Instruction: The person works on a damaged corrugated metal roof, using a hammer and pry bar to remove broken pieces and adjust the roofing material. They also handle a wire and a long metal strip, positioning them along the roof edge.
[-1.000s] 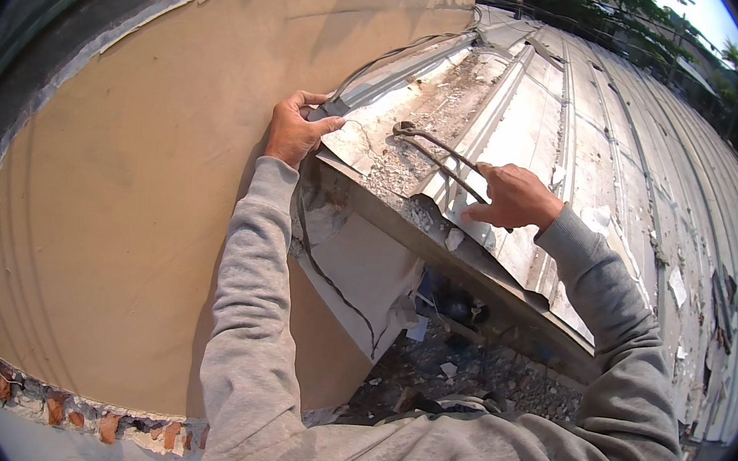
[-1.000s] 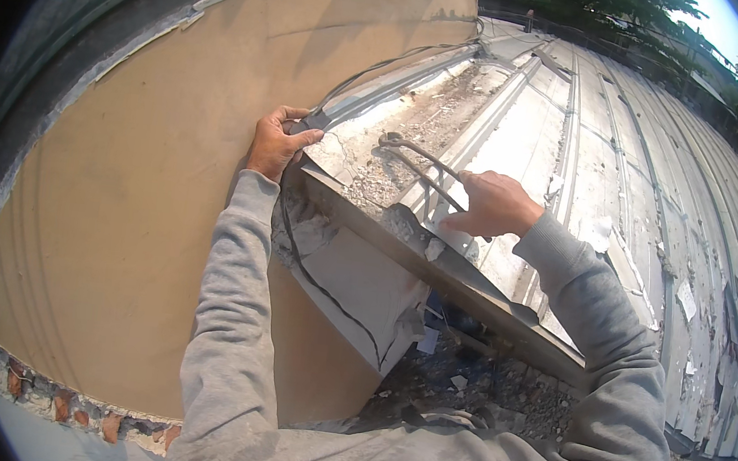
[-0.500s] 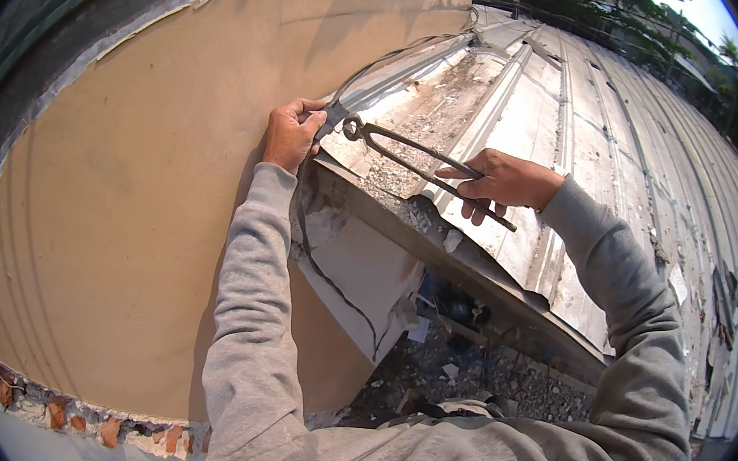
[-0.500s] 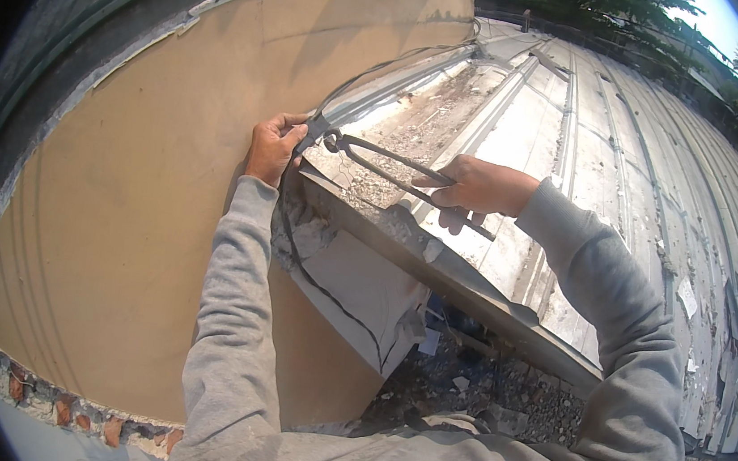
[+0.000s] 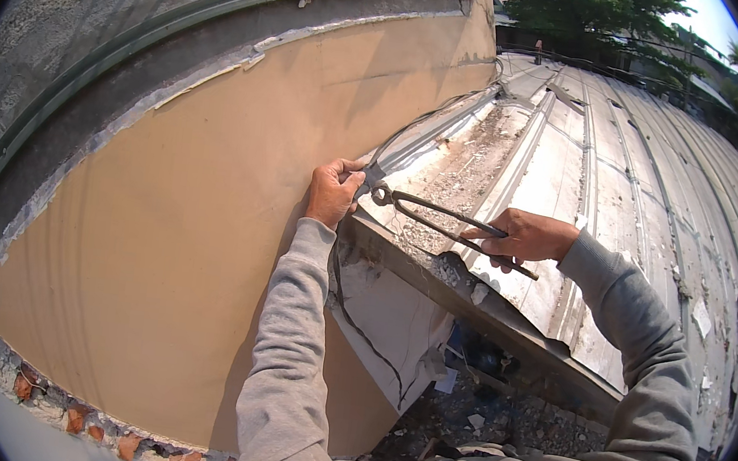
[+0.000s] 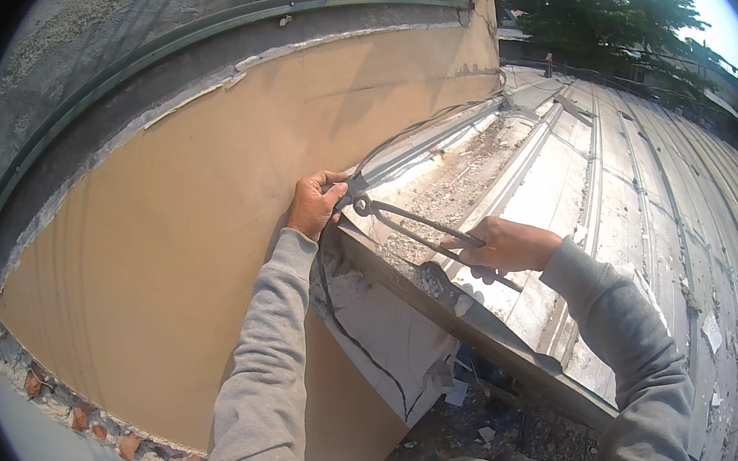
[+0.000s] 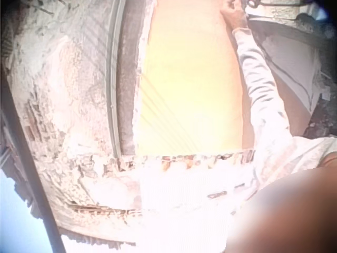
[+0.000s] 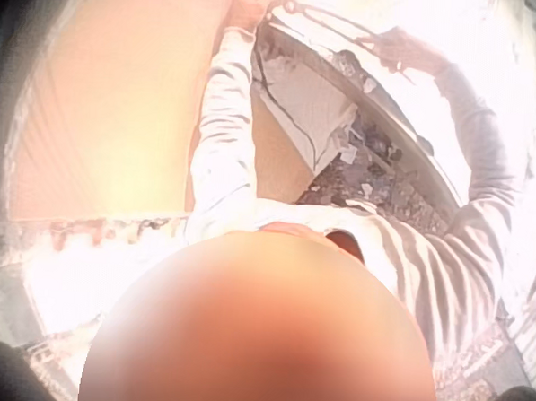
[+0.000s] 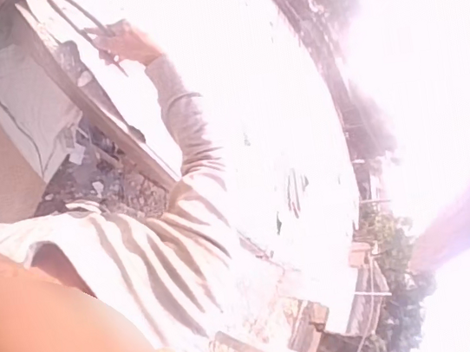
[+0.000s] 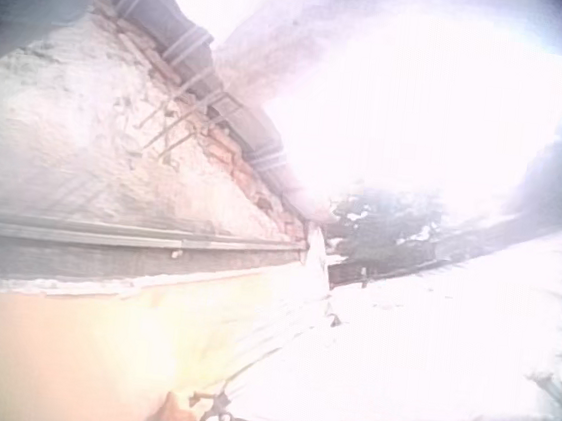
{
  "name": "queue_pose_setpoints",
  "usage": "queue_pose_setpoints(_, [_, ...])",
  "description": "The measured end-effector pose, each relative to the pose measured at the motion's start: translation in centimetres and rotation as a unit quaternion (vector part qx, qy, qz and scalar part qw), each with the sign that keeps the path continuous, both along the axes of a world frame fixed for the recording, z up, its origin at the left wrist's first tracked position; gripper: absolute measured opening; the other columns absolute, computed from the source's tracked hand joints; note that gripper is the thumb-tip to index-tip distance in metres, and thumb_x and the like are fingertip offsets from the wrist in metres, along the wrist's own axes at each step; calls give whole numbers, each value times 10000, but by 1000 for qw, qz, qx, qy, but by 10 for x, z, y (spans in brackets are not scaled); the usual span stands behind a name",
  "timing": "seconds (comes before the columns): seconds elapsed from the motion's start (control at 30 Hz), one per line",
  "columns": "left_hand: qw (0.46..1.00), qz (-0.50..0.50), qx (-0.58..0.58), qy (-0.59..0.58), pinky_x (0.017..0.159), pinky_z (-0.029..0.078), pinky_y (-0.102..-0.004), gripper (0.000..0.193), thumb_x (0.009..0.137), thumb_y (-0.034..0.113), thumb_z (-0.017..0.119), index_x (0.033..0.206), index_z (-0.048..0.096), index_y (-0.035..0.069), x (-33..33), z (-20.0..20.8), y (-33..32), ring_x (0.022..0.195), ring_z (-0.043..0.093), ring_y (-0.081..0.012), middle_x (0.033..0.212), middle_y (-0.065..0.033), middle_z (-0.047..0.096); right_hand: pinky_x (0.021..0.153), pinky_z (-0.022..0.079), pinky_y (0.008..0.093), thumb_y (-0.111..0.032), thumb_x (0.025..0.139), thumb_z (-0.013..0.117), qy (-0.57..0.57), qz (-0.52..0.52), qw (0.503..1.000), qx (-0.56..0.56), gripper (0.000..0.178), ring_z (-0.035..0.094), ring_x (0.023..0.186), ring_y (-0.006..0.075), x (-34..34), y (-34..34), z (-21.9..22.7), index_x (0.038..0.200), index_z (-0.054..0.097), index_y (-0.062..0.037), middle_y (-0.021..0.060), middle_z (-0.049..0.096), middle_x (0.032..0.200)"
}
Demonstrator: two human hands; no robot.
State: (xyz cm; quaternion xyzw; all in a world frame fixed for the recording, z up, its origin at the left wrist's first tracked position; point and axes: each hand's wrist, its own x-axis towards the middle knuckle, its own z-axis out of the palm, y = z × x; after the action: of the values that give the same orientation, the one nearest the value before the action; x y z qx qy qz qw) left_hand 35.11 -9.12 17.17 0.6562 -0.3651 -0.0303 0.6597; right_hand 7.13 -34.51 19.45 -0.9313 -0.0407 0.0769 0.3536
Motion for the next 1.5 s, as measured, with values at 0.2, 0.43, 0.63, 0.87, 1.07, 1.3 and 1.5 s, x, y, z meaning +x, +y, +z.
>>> queue_pose_setpoints(0.2, [1000,-10,9,-18,424,402,-231,169,979,34,677,1114,724,-56,-4,2,4,541,549,-49,805,-50,716,525,514,279,-342,1121,540,138,-21,944,297,394,711,712,144,-7,14,-28,1280,667,-4,79,731,860])
queue_pose_setpoints(0.43, [998,-57,-23,11,460,427,-218,165,929,3,717,1090,716,-31,2,3,3,581,582,-49,881,-61,733,804,634,386,-125,1082,506,157,1,913,377,596,770,1013,336,-18,0,-17,1602,311,90,300,728,1173])
queue_pose_setpoints(0.63, [992,-121,-15,-35,672,552,-237,465,804,-37,800,1263,723,-28,1,5,13,716,680,-123,1019,-150,779,739,593,385,-206,981,635,-23,-155,986,63,542,751,801,207,-70,-66,-35,1486,576,-16,121,796,958])
queue_pose_setpoints(0.87, [993,2,50,-102,783,569,-289,214,770,42,884,963,815,-19,-4,3,7,778,701,-142,877,-93,787,846,511,513,-368,906,757,-157,-335,859,-355,528,678,1005,366,-94,-104,-98,1329,671,-63,206,704,995])
queue_pose_setpoints(1.07, [996,-1,24,-83,592,481,-241,183,769,51,895,914,811,-23,-7,3,3,645,618,-81,756,-52,741,894,565,483,-521,1033,613,-365,-214,906,-14,669,708,1122,451,-21,-27,-30,1291,659,94,358,709,1120])
queue_pose_setpoints(1.3, [999,0,-6,-47,479,341,-231,157,780,43,892,889,798,-19,-16,5,3,534,494,-38,659,5,669,667,557,313,-365,980,745,-145,-121,895,404,774,700,822,229,75,124,-6,1410,453,208,207,682,990])
queue_pose_setpoints(1.5, [999,29,-25,-8,703,565,-275,163,780,18,887,903,801,-46,-14,2,-2,742,700,-124,845,-102,787,451,340,269,-189,1054,621,-44,-48,944,325,385,461,531,56,60,53,22,1349,655,56,40,662,826])
